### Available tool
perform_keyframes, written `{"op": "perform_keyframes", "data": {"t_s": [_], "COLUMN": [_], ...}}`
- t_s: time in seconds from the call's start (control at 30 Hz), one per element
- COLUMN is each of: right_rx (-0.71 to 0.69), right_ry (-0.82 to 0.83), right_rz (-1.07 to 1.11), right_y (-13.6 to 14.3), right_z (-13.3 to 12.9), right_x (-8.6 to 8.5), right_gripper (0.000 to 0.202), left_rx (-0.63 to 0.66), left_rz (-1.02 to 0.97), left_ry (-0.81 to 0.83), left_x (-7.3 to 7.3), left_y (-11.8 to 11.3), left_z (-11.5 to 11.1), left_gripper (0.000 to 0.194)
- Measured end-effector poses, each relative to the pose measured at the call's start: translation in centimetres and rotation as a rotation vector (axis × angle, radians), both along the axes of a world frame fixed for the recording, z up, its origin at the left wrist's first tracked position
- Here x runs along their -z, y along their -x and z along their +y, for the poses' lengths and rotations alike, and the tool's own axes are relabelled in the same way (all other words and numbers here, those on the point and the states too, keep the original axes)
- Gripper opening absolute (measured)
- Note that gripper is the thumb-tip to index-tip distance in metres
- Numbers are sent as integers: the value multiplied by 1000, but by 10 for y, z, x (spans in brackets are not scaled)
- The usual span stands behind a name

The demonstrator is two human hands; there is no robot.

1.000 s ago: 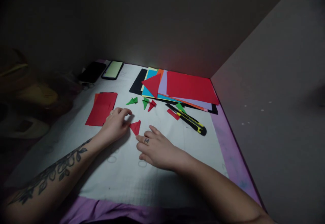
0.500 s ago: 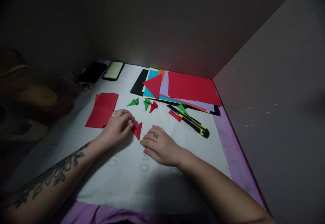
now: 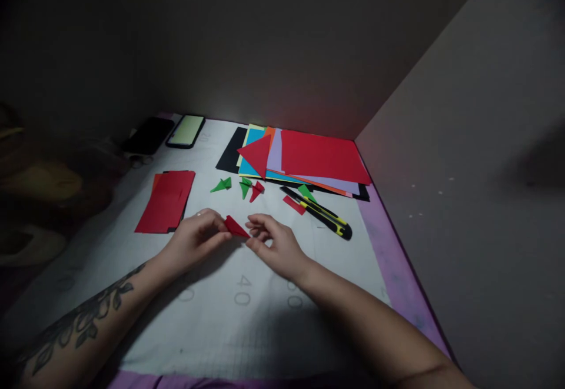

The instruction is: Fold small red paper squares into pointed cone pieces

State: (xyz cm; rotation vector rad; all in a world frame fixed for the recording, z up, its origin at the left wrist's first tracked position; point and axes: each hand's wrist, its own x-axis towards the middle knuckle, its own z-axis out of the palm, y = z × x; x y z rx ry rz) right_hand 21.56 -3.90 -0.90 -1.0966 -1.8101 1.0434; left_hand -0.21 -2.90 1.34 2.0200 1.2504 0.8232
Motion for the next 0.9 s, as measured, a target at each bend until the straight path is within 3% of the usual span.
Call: {"op": "perform_keyframes", "data": {"t_s": [0.13, 0.27, 0.33, 0.4, 0.47, 0.63, 0.77, 0.9], "right_rx": [68, 39, -34, -74, -35, 15, -9, -6], "right_ry": [56, -215, -380, -440, -373, -17, 73, 94], "right_rz": [-81, -227, -267, -276, -226, -14, 76, 69], "right_y": [6, 6, 4, 3, 2, 1, 2, 3], "right_z": [-2, -5, -6, -7, -8, -8, -9, -9], "right_x": [-4, -7, -7, -7, -7, -7, -7, -8], "right_gripper": [10, 13, 14, 13, 9, 6, 7, 6], "left_rx": [-62, -30, 53, 106, 135, 167, 210, 219], "left_rz": [-90, -120, -61, 19, 81, 175, 178, 144], "left_ry": [-14, 31, -47, -216, -405, -764, -869, -844], "left_x": [2, 4, 4, 4, 4, 2, 1, 1], "left_y": [-7, -9, -8, -6, -3, 4, 6, 4], "left_z": [-9, -11, -11, -11, -11, -9, -8, -8], "left_gripper": [14, 31, 23, 7, 5, 5, 8, 13]}}
